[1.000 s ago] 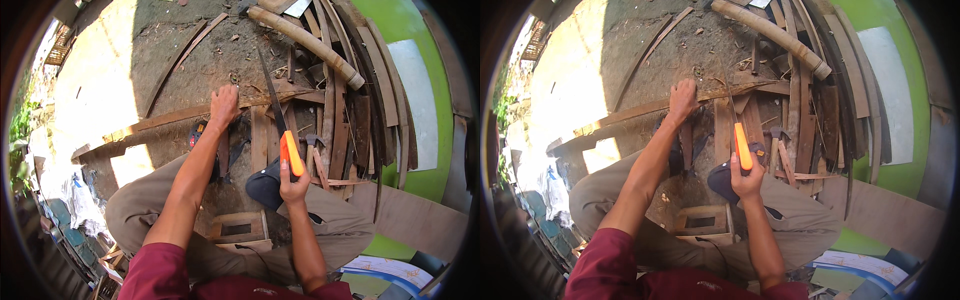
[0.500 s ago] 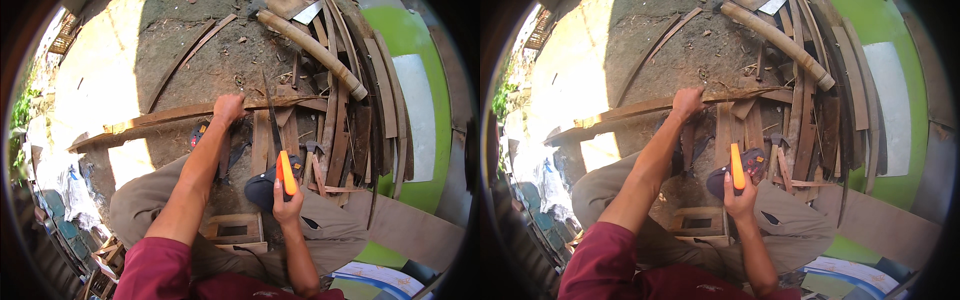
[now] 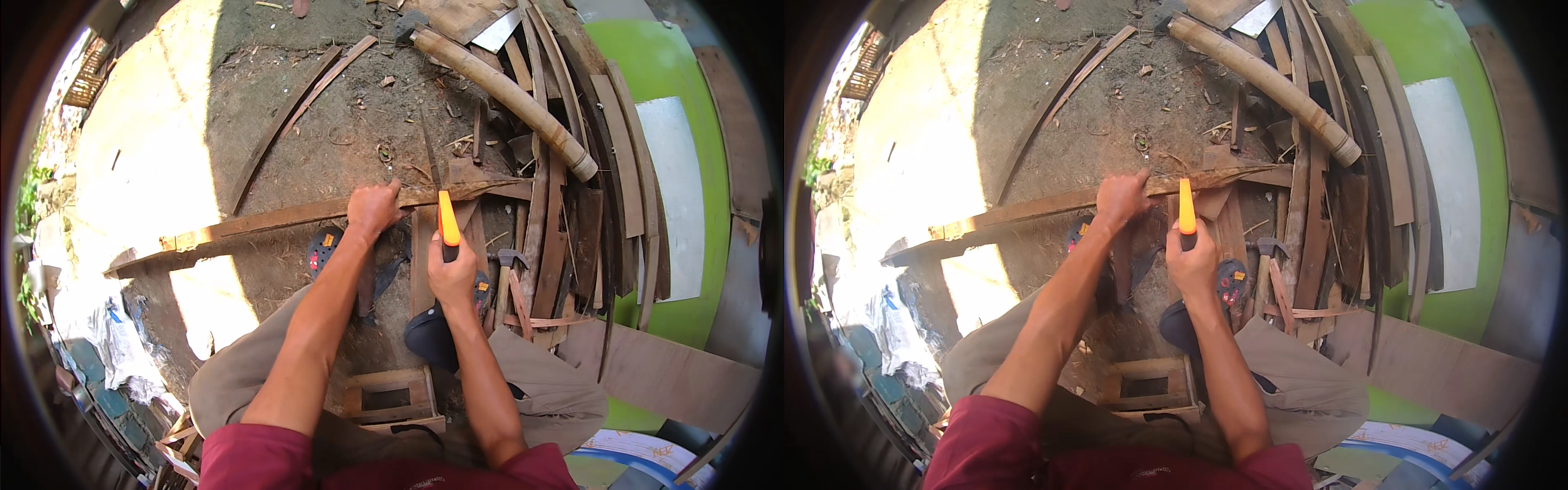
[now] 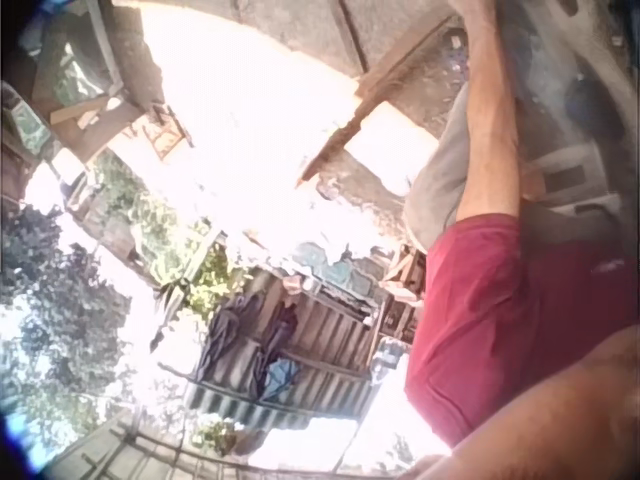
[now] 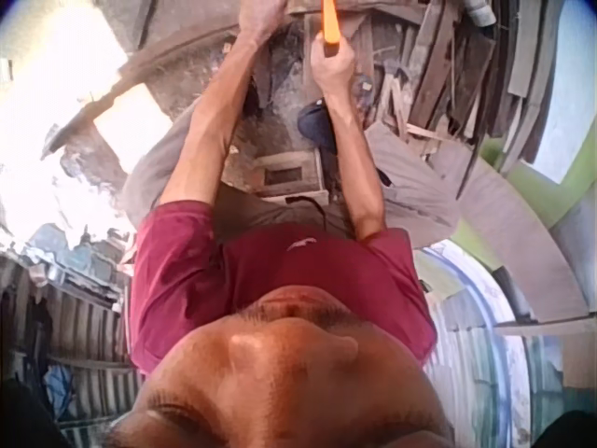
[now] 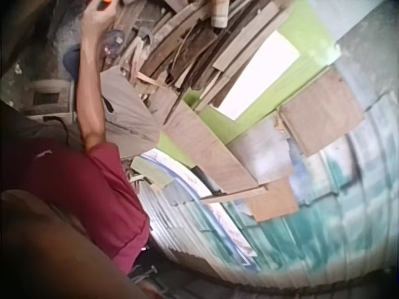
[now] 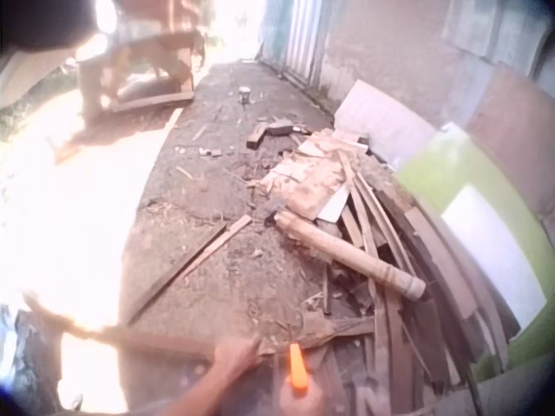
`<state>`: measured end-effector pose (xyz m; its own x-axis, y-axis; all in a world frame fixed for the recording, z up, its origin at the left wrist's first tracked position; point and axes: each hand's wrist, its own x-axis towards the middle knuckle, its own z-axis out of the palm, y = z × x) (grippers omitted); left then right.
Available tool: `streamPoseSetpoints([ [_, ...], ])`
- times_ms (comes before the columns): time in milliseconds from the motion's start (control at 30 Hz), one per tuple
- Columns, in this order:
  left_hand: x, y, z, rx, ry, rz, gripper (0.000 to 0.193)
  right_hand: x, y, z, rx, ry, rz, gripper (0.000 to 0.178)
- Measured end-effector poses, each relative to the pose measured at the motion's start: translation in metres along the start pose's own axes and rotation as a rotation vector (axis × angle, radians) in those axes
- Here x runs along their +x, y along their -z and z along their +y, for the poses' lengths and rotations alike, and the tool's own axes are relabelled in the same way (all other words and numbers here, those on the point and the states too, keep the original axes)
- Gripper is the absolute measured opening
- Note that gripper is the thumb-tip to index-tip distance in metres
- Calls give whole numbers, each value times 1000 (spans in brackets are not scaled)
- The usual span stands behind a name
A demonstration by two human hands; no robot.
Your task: The person uses a hammer to split a piece of wood and then uses a hand saw to cut the wood into smaller pieces. The person handles the wood and tools with both hands while seated.
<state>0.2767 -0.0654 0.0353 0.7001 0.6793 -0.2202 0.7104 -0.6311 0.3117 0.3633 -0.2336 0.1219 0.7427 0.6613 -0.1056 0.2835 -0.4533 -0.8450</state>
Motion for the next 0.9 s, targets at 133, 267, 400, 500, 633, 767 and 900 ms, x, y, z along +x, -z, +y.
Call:
streamPoseSetpoints([
  [133,6,2,-9,-28,19,-46,51,-80,50,-15,-65,63,-10,10],
  [267,-3,-4,-7,-34,1,-2,51,-150,112,-28,-108,19,-72,13],
  [400,-6,-3,-3,-22,-6,-10,53,-48,28,3,-86,-89,-28,12],
  [500,0,-4,-5,-39,-6,6,53,-9,-5,-3,44,-46,-7,16],
  [633,5,-1,-10,-43,7,-13,53,-102,69,-10,-79,-107,-119,9],
  [767,1,-7,-10,-15,-3,36,52,-159,123,-34,-82,-1,-128,11],
  [900,-3,-8,-2,-27,-4,0,51,-30,31,-8,-102,-77,-39,18],
])
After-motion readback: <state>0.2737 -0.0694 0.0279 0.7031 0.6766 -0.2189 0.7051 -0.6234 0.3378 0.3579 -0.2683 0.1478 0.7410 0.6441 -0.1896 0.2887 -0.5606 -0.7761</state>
